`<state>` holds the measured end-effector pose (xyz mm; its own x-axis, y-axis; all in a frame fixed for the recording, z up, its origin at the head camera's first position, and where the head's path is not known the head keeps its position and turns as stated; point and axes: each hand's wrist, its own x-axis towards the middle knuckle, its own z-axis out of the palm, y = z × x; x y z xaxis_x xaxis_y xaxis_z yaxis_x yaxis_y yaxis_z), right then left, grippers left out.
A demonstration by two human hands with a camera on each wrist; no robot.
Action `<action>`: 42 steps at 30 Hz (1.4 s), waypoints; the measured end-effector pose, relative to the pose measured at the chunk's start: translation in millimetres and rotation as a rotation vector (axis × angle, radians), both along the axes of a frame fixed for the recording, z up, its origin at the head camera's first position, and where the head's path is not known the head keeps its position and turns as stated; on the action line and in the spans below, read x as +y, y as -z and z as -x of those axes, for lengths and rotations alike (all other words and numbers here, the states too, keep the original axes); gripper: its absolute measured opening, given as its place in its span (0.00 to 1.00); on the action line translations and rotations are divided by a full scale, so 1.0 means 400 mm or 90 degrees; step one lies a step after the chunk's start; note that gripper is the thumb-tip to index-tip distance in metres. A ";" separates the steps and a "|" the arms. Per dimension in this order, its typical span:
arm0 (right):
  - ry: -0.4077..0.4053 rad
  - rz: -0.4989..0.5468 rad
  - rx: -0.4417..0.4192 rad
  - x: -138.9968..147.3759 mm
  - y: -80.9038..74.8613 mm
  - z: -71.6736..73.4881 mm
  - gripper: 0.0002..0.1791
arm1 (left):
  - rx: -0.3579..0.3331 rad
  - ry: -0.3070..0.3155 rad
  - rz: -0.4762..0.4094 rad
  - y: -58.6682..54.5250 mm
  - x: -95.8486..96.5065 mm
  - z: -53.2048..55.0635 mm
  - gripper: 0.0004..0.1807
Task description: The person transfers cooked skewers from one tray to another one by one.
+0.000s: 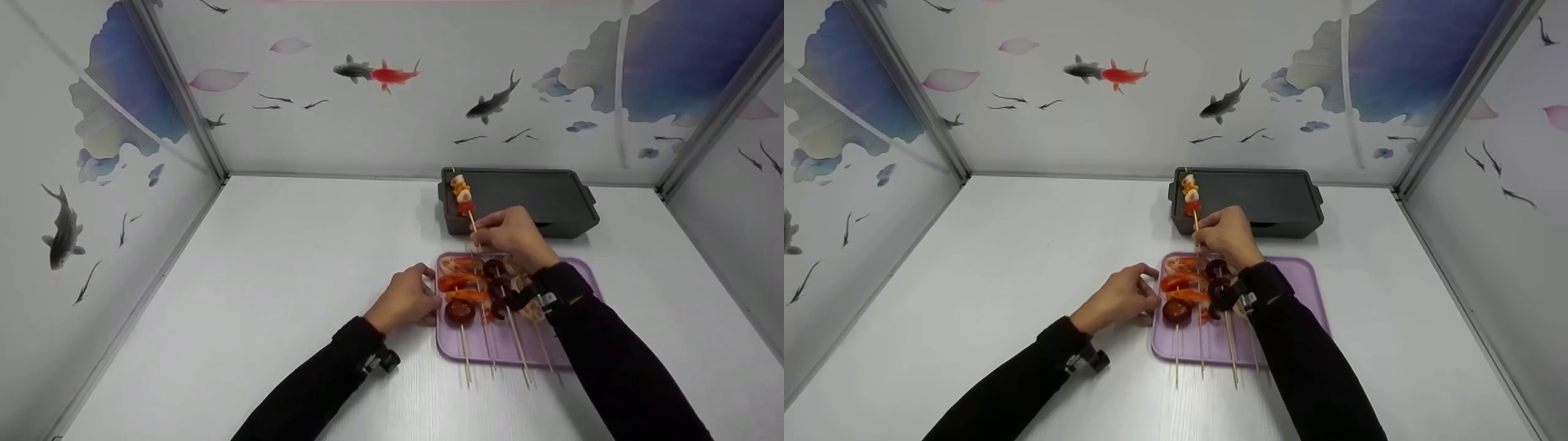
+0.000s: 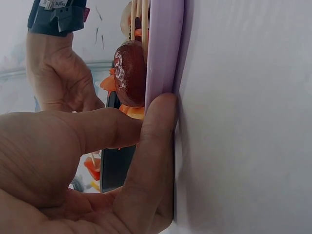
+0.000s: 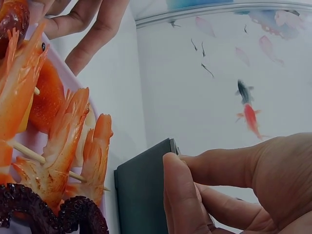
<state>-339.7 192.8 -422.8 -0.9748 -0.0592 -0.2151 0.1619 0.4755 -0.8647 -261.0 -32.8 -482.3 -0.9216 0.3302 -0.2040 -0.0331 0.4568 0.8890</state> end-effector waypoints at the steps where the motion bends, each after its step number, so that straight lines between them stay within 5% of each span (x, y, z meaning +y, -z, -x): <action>1: 0.000 0.005 0.003 0.002 0.000 -0.002 0.16 | 0.002 0.000 0.002 -0.001 0.000 -0.001 0.27; 14: -0.033 0.014 0.066 0.024 0.000 -0.044 0.15 | 0.016 0.000 0.008 -0.001 -0.002 -0.003 0.28; 23: -0.007 0.011 0.031 0.034 -0.005 -0.076 0.13 | 0.004 -0.001 0.006 -0.002 0.001 -0.003 0.28; 34: -0.043 0.040 0.064 0.066 0.012 -0.124 0.16 | 0.007 -0.004 0.014 0.001 0.001 -0.005 0.29; 42: -0.024 -0.011 0.064 0.088 0.016 -0.142 0.17 | 0.015 -0.003 0.027 -0.003 0.004 -0.003 0.29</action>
